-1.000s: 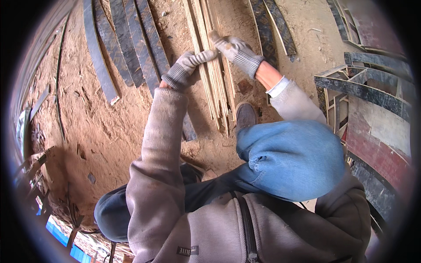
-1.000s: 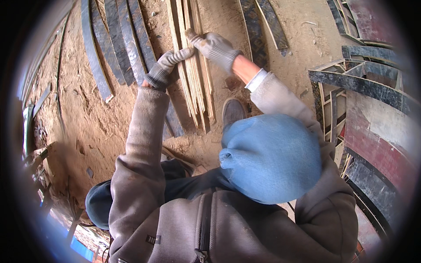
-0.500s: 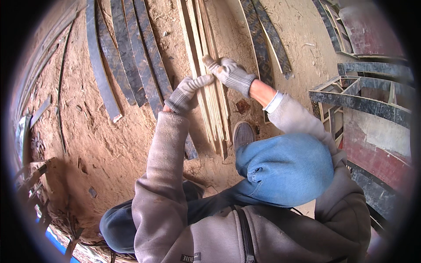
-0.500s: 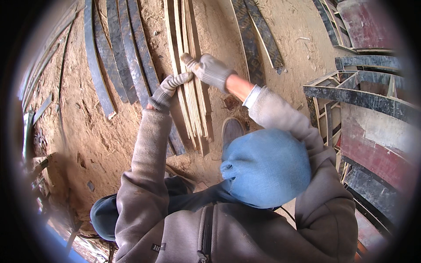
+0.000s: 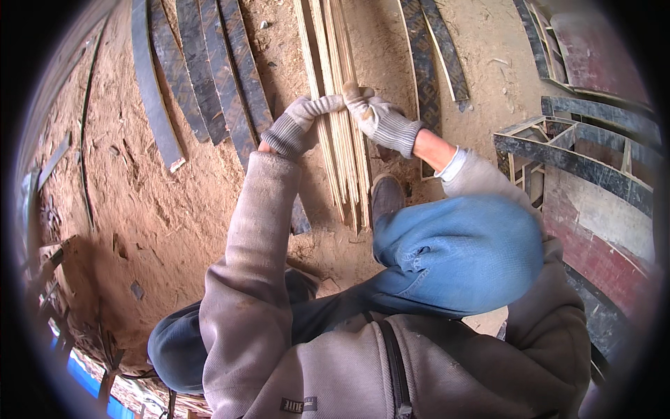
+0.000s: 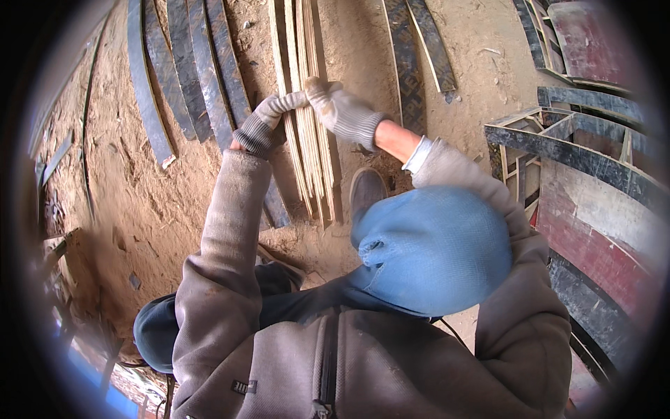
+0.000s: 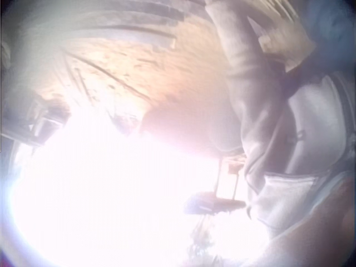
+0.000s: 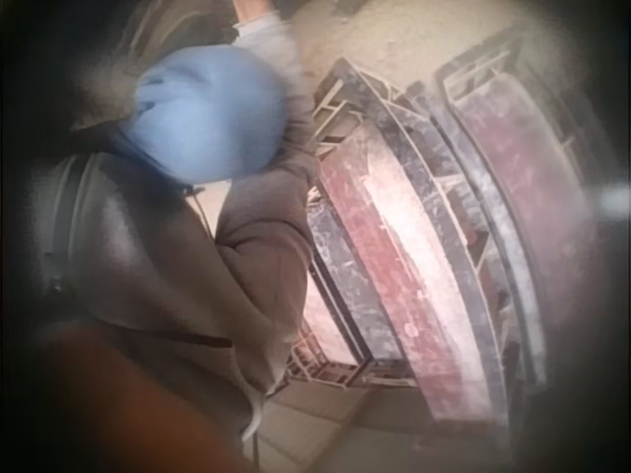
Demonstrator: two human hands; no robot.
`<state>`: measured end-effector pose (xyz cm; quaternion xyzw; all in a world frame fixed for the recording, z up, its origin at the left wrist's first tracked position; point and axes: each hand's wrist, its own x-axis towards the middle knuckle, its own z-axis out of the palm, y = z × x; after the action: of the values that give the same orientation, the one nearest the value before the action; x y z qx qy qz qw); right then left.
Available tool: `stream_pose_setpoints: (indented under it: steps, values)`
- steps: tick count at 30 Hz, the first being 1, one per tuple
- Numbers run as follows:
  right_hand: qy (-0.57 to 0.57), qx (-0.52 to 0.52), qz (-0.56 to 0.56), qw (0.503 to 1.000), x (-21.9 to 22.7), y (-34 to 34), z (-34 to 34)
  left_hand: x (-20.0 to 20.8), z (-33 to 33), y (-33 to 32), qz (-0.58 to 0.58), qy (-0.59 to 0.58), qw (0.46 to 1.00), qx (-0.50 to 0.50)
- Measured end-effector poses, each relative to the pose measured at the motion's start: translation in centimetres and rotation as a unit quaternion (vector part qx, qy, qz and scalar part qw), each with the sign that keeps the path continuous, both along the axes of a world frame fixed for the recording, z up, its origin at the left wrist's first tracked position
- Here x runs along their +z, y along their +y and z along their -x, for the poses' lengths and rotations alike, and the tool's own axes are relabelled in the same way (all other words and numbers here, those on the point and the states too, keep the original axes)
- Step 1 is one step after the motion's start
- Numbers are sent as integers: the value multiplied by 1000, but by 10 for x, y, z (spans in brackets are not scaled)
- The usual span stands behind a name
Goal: The person repeatedly places thin wooden strips on a table saw, pushes them through the blade to cut them, and collects the cut pieces. They gather additional strips from the floor and continue cutting multiple pieces in sequence.
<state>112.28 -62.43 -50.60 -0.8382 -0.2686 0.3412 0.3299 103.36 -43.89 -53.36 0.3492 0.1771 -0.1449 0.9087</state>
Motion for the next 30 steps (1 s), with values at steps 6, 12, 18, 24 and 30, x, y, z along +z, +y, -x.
stream_pose_setpoints:
  steps: [6, 12, 18, 24, 30]
  values:
    - [60, 121, 69, 988, 47, 16, -35, -1, -7, -3, -93, -13, 995, 38]
    - [-104, -26, 173, 979, 55, 74, -68, -13, -13, -16, -263, -62, 963, 1]
    - [21, -237, 280, 930, 79, 135, -47, 33, -23, -27, -428, 145, 891, -39]
    - [101, -195, 166, 961, 120, 88, -59, 158, -27, -83, -533, 299, 791, 9]
    - [68, -161, -26, 984, 251, 48, 112, 324, 156, -132, -410, 215, 849, 253]
